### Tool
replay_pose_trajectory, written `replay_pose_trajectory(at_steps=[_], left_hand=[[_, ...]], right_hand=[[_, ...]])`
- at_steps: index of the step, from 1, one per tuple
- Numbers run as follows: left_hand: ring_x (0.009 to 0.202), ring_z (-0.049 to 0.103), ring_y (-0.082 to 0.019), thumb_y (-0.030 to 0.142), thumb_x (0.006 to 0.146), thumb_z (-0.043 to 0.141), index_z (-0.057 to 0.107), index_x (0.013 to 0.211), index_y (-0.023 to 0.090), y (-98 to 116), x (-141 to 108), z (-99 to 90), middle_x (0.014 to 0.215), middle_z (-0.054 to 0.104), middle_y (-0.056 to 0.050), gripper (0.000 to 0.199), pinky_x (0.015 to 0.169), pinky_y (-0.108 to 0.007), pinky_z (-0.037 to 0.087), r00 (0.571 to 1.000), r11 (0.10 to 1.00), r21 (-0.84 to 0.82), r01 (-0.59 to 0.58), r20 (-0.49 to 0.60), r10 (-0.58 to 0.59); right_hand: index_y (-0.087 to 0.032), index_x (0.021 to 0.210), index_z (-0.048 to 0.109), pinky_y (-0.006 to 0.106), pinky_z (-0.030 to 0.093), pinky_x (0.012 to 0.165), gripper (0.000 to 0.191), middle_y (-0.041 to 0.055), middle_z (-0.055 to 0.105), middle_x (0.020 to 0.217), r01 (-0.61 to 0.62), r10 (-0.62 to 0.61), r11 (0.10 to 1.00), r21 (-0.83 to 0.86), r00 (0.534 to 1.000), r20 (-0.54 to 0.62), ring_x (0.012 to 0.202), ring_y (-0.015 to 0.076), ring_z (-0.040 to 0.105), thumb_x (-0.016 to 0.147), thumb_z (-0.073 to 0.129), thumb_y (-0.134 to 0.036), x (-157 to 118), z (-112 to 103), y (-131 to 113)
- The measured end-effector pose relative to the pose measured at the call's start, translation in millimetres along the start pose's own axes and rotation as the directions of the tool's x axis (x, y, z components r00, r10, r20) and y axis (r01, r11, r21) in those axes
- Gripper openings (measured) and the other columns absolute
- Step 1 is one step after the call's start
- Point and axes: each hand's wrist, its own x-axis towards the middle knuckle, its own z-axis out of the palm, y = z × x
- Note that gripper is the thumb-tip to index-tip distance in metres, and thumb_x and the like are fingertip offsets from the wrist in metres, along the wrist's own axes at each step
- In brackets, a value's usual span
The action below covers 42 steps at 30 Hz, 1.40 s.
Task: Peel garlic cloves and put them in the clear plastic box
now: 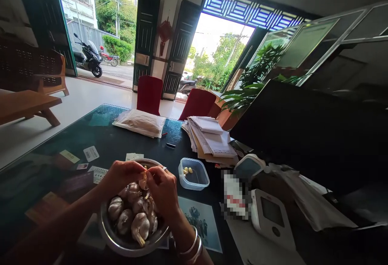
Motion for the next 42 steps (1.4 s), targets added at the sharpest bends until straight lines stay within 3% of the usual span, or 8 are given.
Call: replay_pose_trajectory(at_steps=[7, 14, 17, 21, 27, 33, 38, 42], left_hand=[[0.069, 0.064, -0.019, 0.025, 0.071, 0.066, 0.073, 0.077, 0.016, -4, 1, 3.1, 0.072, 0.072, -0.004, 0.012, 0.065, -0.025, 0.049, 1.000, 1.000, -0.002, -0.015, -0.024, 0.015], [0.073, 0.063, -0.018, 0.019, 0.070, 0.065, 0.066, 0.076, 0.015, 6, 3, -2.3, 0.080, 0.071, -0.005, 0.007, 0.066, -0.026, 0.049, 0.998, 0.984, -0.176, -0.005, -0.062, -0.006], [0.076, 0.064, -0.019, 0.019, 0.069, 0.065, 0.064, 0.076, 0.016, 6, 5, -4.3, 0.082, 0.071, -0.004, 0.008, 0.068, -0.027, 0.049, 0.999, 0.956, -0.293, 0.007, -0.040, -0.020], [0.071, 0.063, -0.018, 0.019, 0.068, 0.066, 0.064, 0.073, 0.015, 6, 6, -4.2, 0.074, 0.069, -0.003, 0.007, 0.065, -0.026, 0.048, 0.997, 0.967, -0.252, -0.019, -0.072, 0.000], [0.065, 0.060, -0.016, 0.026, 0.070, 0.068, 0.066, 0.075, 0.014, 3, 4, 0.0, 0.069, 0.068, -0.003, 0.013, 0.059, -0.023, 0.046, 0.995, 0.996, -0.094, 0.002, -0.096, -0.011], [0.064, 0.061, -0.016, 0.026, 0.066, 0.070, 0.068, 0.074, 0.014, -9, 6, 1.7, 0.069, 0.068, -0.003, 0.015, 0.060, -0.023, 0.047, 0.993, 0.996, -0.086, 0.028, -0.109, -0.037], [0.060, 0.059, -0.014, 0.024, 0.066, 0.071, 0.067, 0.070, 0.013, -10, 4, 2.4, 0.065, 0.067, -0.002, 0.013, 0.057, -0.022, 0.046, 0.995, 0.997, -0.069, 0.022, -0.092, -0.028], [0.063, 0.060, -0.015, 0.019, 0.066, 0.070, 0.067, 0.069, 0.013, -7, 3, 3.0, 0.067, 0.068, -0.003, 0.008, 0.058, -0.022, 0.046, 0.996, 0.996, -0.086, 0.033, -0.083, -0.040]], right_hand=[[-0.019, 0.066, 0.057, 0.023, 0.040, 0.058, 0.014, -0.0015, 0.058, 0.063, 0.029, -0.028, 0.998, -0.054, 0.999, 0.020, 0.060, 0.0122, 0.052, 0.077, 0.050, -0.017, 0, 4, 4], [-0.018, 0.066, 0.057, 0.022, 0.040, 0.051, 0.016, -0.0013, 0.056, 0.058, -0.131, 0.132, 0.991, 0.033, 0.991, -0.031, 0.054, 0.0121, 0.050, 0.079, 0.050, -0.024, 4, 4, 13], [-0.017, 0.078, 0.063, 0.022, 0.043, 0.052, 0.019, 0.0011, 0.062, 0.066, -0.156, 0.153, 0.977, 0.148, 0.988, 0.031, 0.057, 0.0126, 0.054, 0.082, 0.050, -0.030, 4, 1, 11], [-0.019, 0.087, 0.066, 0.022, 0.046, 0.056, 0.016, 0.0019, 0.068, 0.075, -0.110, 0.081, 0.967, 0.229, 0.988, 0.134, 0.061, 0.0134, 0.059, 0.078, 0.057, -0.028, 0, 1, 6], [-0.019, 0.075, 0.067, 0.024, 0.044, 0.058, 0.014, 0.0010, 0.067, 0.067, -0.005, 0.004, 0.998, 0.057, 1.000, 0.016, 0.060, 0.0139, 0.060, 0.081, 0.056, -0.026, -2, 0, 3], [-0.019, 0.076, 0.061, 0.025, 0.042, 0.066, 0.016, 0.0022, 0.065, 0.073, 0.128, -0.131, 0.979, -0.160, 0.991, -0.007, 0.068, 0.0150, 0.059, 0.085, 0.048, -0.021, -2, 2, 4], [-0.019, 0.074, 0.058, 0.025, 0.040, 0.064, 0.016, 0.0014, 0.063, 0.070, 0.107, -0.112, 0.973, -0.204, 0.994, -0.013, 0.066, 0.0145, 0.057, 0.083, 0.045, -0.018, -2, 4, 6], [-0.019, 0.070, 0.055, 0.023, 0.038, 0.057, 0.015, -0.0007, 0.060, 0.064, 0.023, -0.024, 0.990, -0.137, 1.000, -0.010, 0.059, 0.0128, 0.054, 0.081, 0.046, -0.018, -2, 4, 6]])
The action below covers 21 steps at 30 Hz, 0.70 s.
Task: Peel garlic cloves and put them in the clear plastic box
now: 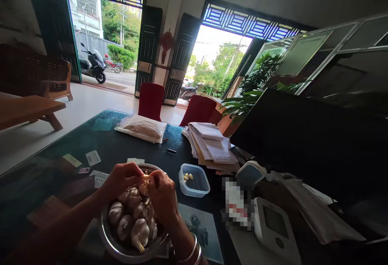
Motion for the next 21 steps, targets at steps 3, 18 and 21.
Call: replay_pose_trajectory(at_steps=[3, 18, 21], left_hand=[[0.066, 0.061, -0.016, 0.019, 0.065, 0.070, 0.065, 0.068, 0.013, 2, 0, -0.1, 0.073, 0.069, -0.004, 0.009, 0.061, -0.023, 0.048, 1.000, 0.997, -0.081, 0.000, 0.006, 0.000], [0.063, 0.061, -0.015, 0.021, 0.069, 0.066, 0.065, 0.072, 0.012, 4, 2, -6.8, 0.068, 0.067, -0.003, 0.009, 0.058, -0.022, 0.047, 0.994, 1.000, 0.011, -0.016, 0.109, 0.015], [0.065, 0.062, -0.015, 0.019, 0.072, 0.063, 0.066, 0.076, 0.013, 1, 2, -6.3, 0.071, 0.069, -0.003, 0.008, 0.062, -0.022, 0.046, 0.993, 0.983, 0.167, -0.079, 0.102, 0.063]], right_hand=[[-0.018, 0.068, 0.054, 0.021, 0.037, 0.052, 0.015, -0.0022, 0.057, 0.059, -0.101, 0.096, 0.986, 0.132, 0.994, 0.049, 0.054, 0.0114, 0.051, 0.081, 0.046, -0.021, -1, 0, -2], [-0.019, 0.062, 0.062, 0.024, 0.037, 0.057, 0.017, 0.0010, 0.064, 0.063, 0.057, 0.017, 0.967, -0.247, 0.958, 0.286, 0.061, 0.0152, 0.057, 0.077, 0.055, -0.019, 6, -9, 13], [-0.022, 0.083, 0.067, 0.025, 0.041, 0.065, 0.015, 0.0016, 0.068, 0.077, 0.103, -0.038, 0.976, -0.194, 0.950, 0.311, 0.072, 0.0164, 0.060, 0.078, 0.054, -0.016, 7, -12, 13]])
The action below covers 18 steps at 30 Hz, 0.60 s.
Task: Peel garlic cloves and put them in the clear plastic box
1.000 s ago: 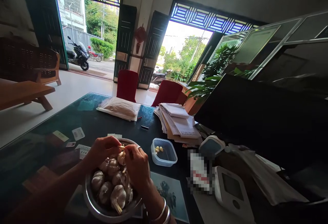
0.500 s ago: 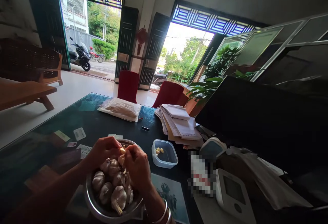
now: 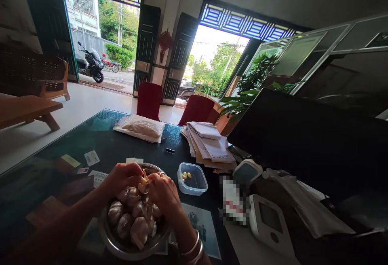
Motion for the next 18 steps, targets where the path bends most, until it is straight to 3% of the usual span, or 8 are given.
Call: replay_pose_trajectory(at_steps=[2, 4, 8, 11, 14, 18], left_hand=[[0.063, 0.061, -0.014, 0.019, 0.072, 0.062, 0.067, 0.078, 0.014, 0, 0, 1.3, 0.068, 0.069, -0.002, 0.009, 0.060, -0.022, 0.045, 1.000, 0.998, 0.065, -0.006, -0.014, 0.007], [0.060, 0.061, -0.014, 0.021, 0.072, 0.063, 0.067, 0.079, 0.015, -1, -1, 2.8, 0.065, 0.068, -0.002, 0.010, 0.058, -0.022, 0.044, 1.000, 0.997, 0.079, -0.003, -0.019, 0.004], [0.064, 0.063, -0.016, 0.020, 0.071, 0.065, 0.068, 0.087, 0.015, -5, -2, 4.9, 0.071, 0.069, -0.003, 0.018, 0.061, -0.023, 0.047, 1.000, 0.998, -0.063, 0.031, -0.003, -0.031], [0.069, 0.064, -0.017, 0.016, 0.069, 0.065, 0.069, 0.098, 0.015, -4, -1, 4.5, 0.078, 0.070, -0.004, 0.029, 0.064, -0.024, 0.049, 0.997, 0.976, -0.213, 0.053, 0.058, -0.042], [0.070, 0.062, -0.016, 0.015, 0.070, 0.065, 0.073, 0.092, 0.016, -1, 0, 3.8, 0.077, 0.068, -0.004, 0.023, 0.064, -0.023, 0.048, 0.999, 0.978, -0.207, 0.001, 0.033, 0.006], [0.066, 0.059, -0.013, 0.020, 0.069, 0.069, 0.074, 0.077, 0.015, 2, 0, 5.1, 0.078, 0.064, -0.005, 0.011, 0.058, -0.021, 0.047, 0.996, 0.973, -0.217, -0.073, -0.064, 0.060]], right_hand=[[-0.022, 0.092, 0.067, 0.025, 0.042, 0.066, 0.018, 0.0009, 0.069, 0.079, 0.006, -0.004, 0.996, 0.088, 1.000, -0.017, 0.071, 0.0157, 0.060, 0.077, 0.059, -0.019, 0, -1, -3], [-0.022, 0.089, 0.068, 0.025, 0.043, 0.064, 0.014, 0.0000, 0.069, 0.075, 0.011, -0.004, 0.983, 0.184, 0.999, -0.036, 0.066, 0.0146, 0.059, 0.075, 0.063, -0.023, 1, -1, -6], [-0.020, 0.076, 0.069, 0.025, 0.044, 0.061, 0.006, 0.0007, 0.068, 0.071, -0.016, 0.061, 0.925, 0.379, 0.992, -0.107, 0.063, 0.0146, 0.058, 0.074, 0.063, -0.022, 1, 6, -9], [-0.019, 0.082, 0.069, 0.025, 0.045, 0.059, 0.012, 0.0014, 0.068, 0.073, -0.079, 0.134, 0.745, 0.663, 0.991, -0.032, 0.064, 0.0151, 0.059, 0.072, 0.063, -0.019, 1, 7, -8], [-0.019, 0.084, 0.069, 0.023, 0.045, 0.055, 0.013, 0.0015, 0.067, 0.071, -0.140, 0.136, 0.559, 0.817, 0.988, 0.076, 0.061, 0.0142, 0.058, 0.073, 0.062, -0.021, 1, 6, -9], [-0.019, 0.080, 0.071, 0.022, 0.044, 0.053, 0.014, 0.0016, 0.065, 0.066, -0.110, 0.117, 0.606, 0.788, 0.992, 0.048, 0.058, 0.0126, 0.056, 0.079, 0.059, -0.026, 1, 9, -8]])
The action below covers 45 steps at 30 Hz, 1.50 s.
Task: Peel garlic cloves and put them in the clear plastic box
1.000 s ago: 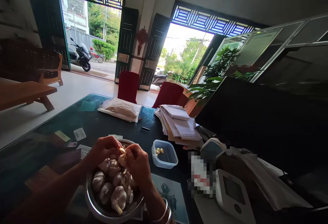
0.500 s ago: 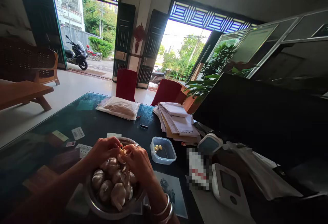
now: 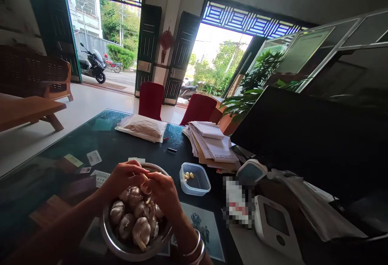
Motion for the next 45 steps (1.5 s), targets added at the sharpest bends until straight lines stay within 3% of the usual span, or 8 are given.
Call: replay_pose_trajectory(at_steps=[4, 8, 20, 30, 41, 45], left_hand=[[0.078, 0.064, -0.018, 0.021, 0.068, 0.070, 0.068, 0.068, 0.013, -3, -1, 1.2, 0.088, 0.068, -0.007, 0.008, 0.067, -0.024, 0.051, 0.999, 0.996, -0.074, 0.046, -0.016, -0.047], [0.077, 0.065, -0.019, 0.025, 0.070, 0.069, 0.064, 0.068, 0.013, -6, -3, 0.1, 0.081, 0.070, -0.006, 0.013, 0.067, -0.025, 0.051, 0.994, 0.994, 0.017, 0.107, -0.038, -0.107], [0.063, 0.062, -0.014, 0.034, 0.070, 0.070, 0.066, 0.073, 0.015, 4, -4, -0.5, 0.068, 0.069, -0.002, 0.020, 0.060, -0.021, 0.048, 0.998, 0.965, 0.252, 0.067, -0.028, -0.062], [0.059, 0.058, -0.011, 0.021, 0.067, 0.070, 0.067, 0.069, 0.015, 2, -3, 1.1, 0.064, 0.065, 0.000, 0.007, 0.056, -0.019, 0.045, 0.997, 0.941, 0.339, -0.006, -0.069, 0.031], [0.058, 0.059, -0.012, 0.026, 0.067, 0.071, 0.066, 0.072, 0.016, 3, -5, 2.5, 0.064, 0.066, 0.000, 0.012, 0.057, -0.020, 0.047, 0.997, 0.952, 0.304, 0.046, -0.076, -0.024], [0.059, 0.059, -0.012, 0.023, 0.064, 0.072, 0.065, 0.073, 0.017, 7, -6, 2.8, 0.064, 0.066, 0.001, 0.013, 0.057, -0.020, 0.047, 0.997, 0.952, 0.302, 0.048, -0.069, -0.028]], right_hand=[[-0.017, 0.073, 0.070, 0.023, 0.045, 0.054, 0.013, 0.0019, 0.065, 0.064, 0.040, -0.052, 0.992, -0.120, 0.994, -0.096, 0.057, 0.0127, 0.056, 0.077, 0.061, -0.025, 1, 1, 3], [-0.016, 0.074, 0.069, 0.022, 0.046, 0.050, 0.012, 0.0016, 0.066, 0.063, 0.049, -0.078, 0.986, -0.158, 0.980, -0.184, 0.054, 0.0130, 0.058, 0.076, 0.063, -0.027, -1, 2, -4], [-0.023, 0.084, 0.071, 0.026, 0.050, 0.066, 0.012, 0.0024, 0.072, 0.082, 0.246, -0.326, 0.867, -0.434, 0.938, -0.118, 0.072, 0.0161, 0.066, 0.081, 0.060, -0.022, -4, 2, -11], [-0.023, 0.085, 0.071, 0.029, 0.051, 0.071, 0.015, 0.0025, 0.073, 0.083, 0.263, -0.355, 0.826, -0.499, 0.930, -0.098, 0.076, 0.0178, 0.067, 0.083, 0.057, -0.020, -4, 5, -8], [-0.022, 0.077, 0.064, 0.028, 0.046, 0.068, 0.014, 0.0014, 0.069, 0.075, 0.255, -0.417, 0.723, -0.642, 0.902, -0.111, 0.070, 0.0161, 0.063, 0.084, 0.052, -0.020, -5, 7, -7], [-0.020, 0.074, 0.061, 0.026, 0.044, 0.064, 0.016, 0.0011, 0.066, 0.071, 0.199, -0.396, 0.720, -0.665, 0.904, -0.158, 0.066, 0.0154, 0.061, 0.084, 0.049, -0.022, -3, 7, -6]])
